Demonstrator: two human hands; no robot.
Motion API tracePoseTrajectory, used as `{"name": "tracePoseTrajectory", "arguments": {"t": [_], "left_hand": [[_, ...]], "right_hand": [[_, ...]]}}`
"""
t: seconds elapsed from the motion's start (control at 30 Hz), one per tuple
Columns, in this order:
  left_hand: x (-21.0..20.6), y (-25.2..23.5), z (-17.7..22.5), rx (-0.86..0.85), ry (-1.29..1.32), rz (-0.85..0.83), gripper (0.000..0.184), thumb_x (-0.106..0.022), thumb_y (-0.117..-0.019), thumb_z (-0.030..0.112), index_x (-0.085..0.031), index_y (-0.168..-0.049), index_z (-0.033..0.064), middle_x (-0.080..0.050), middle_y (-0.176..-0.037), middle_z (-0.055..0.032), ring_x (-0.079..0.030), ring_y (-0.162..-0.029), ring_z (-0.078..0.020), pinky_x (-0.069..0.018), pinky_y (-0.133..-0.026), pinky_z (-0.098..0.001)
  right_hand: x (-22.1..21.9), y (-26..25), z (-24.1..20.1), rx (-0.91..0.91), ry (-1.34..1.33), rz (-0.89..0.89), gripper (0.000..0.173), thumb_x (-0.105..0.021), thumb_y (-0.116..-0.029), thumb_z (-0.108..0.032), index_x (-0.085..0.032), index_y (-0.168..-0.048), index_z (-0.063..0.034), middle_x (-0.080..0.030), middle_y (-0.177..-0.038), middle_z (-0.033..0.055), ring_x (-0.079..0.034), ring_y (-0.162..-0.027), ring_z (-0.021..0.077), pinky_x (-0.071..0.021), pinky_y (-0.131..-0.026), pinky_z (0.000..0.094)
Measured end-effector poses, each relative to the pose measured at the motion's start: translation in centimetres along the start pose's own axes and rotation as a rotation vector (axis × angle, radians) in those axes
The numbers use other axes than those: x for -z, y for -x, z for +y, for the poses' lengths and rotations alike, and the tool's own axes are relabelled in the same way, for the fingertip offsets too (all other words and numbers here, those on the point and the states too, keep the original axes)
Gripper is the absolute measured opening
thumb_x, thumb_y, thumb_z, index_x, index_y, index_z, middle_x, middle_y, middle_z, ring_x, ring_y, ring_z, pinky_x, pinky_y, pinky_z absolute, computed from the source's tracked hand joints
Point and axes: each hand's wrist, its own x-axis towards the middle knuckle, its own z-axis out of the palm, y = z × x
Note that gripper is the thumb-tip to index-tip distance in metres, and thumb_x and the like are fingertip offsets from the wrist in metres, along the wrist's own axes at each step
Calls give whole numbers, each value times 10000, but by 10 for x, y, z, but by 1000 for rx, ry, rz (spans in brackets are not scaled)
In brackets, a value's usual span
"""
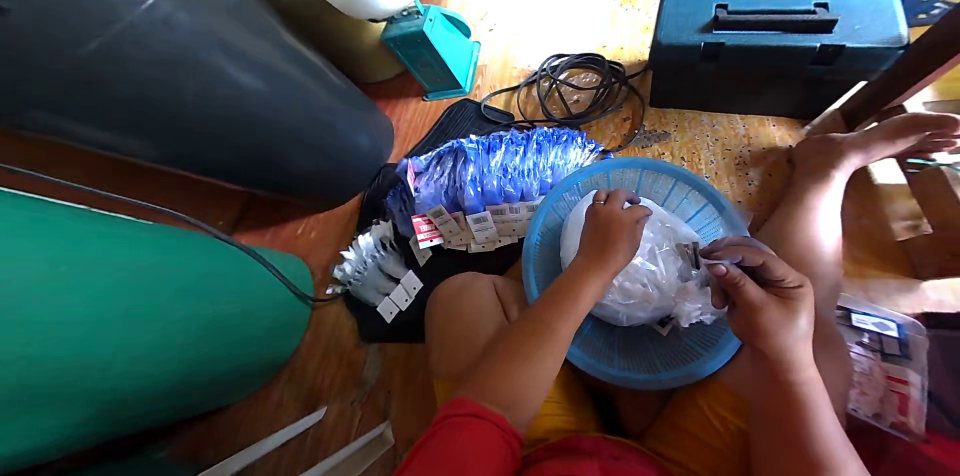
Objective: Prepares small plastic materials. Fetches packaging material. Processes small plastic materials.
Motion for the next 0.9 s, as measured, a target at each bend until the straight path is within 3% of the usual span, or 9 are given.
{"name": "tracePoseTrajectory", "arguments": {"t": [0.13,0.27,0.37,0.43,0.57,0.73,0.8,0.9], "left_hand": [[36,4,5,-49,271,168,172,-644,-993,133,-759,-1098,59,-717,-1154,-111,-666,-1113,-243,-537,-987,-419],[69,16,19,-154,564,348,192,-619,-997,47,-707,-1153,-21,-731,-1074,-84,-700,-943,-75,-588,-882,-248],[77,25,34,-166,707,342,385,-648,-961,-9,-537,-1328,-48,-745,-1028,-78,-724,-893,-106,-613,-831,-284],[72,30,40,-103,727,281,409,-675,-949,4,-471,-1303,23,-754,-971,-45,-728,-827,-97,-614,-773,-276],[57,35,45,-33,694,194,157,-689,-957,53,-635,-1098,10,-745,-895,-41,-719,-762,-77,-616,-724,-245],[50,40,49,-55,737,190,101,-673,-961,35,-687,-1042,-23,-743,-898,-62,-720,-761,-79,-619,-733,-236],[50,40,50,-10,788,168,119,-664,-967,34,-673,-1067,-30,-745,-890,-57,-721,-760,-80,-619,-736,-240],[53,39,51,175,925,86,204,-641,-986,32,-532,-1158,21,-753,-880,-52,-733,-752,-103,-614,-748,-265]], "right_hand": [[-3,0,-2,10,-26,-49,97,-704,-960,-125,-767,-1034,-127,-728,-1077,-13,-641,-646,16,-556,-531,167],[-7,0,-1,14,-71,-133,104,-700,-970,-139,-766,-1051,-141,-721,-1107,-15,-644,-667,7,-557,-544,158],[-12,0,-3,-1,-122,-167,111,-695,-972,-133,-768,-1054,-141,-720,-1110,-14,-649,-688,6,-556,-554,156],[-13,0,-3,-5,-151,-170,109,-697,-971,-140,-769,-1052,-142,-722,-1103,-16,-648,-688,3,-551,-549,152],[-14,1,-3,-24,-189,-178,96,-698,-971,-145,-768,-1037,-139,-722,-1088,-20,-635,-672,-6,-541,-542,146],[-17,0,2,-100,-247,-207,94,-692,-971,-133,-763,-1029,-116,-723,-1060,-13,-619,-645,-5,-531,-531,154],[-17,-1,4,-118,-287,-223,96,-687,-972,-137,-762,-1030,-119,-728,-1045,-14,-619,-641,-6,-532,-533,156],[-16,-2,5,-127,-341,-221,101,-682,-974,-140,-757,-1038,-118,-725,-1037,-10,-613,-632,-6,-529,-534,156]]}}
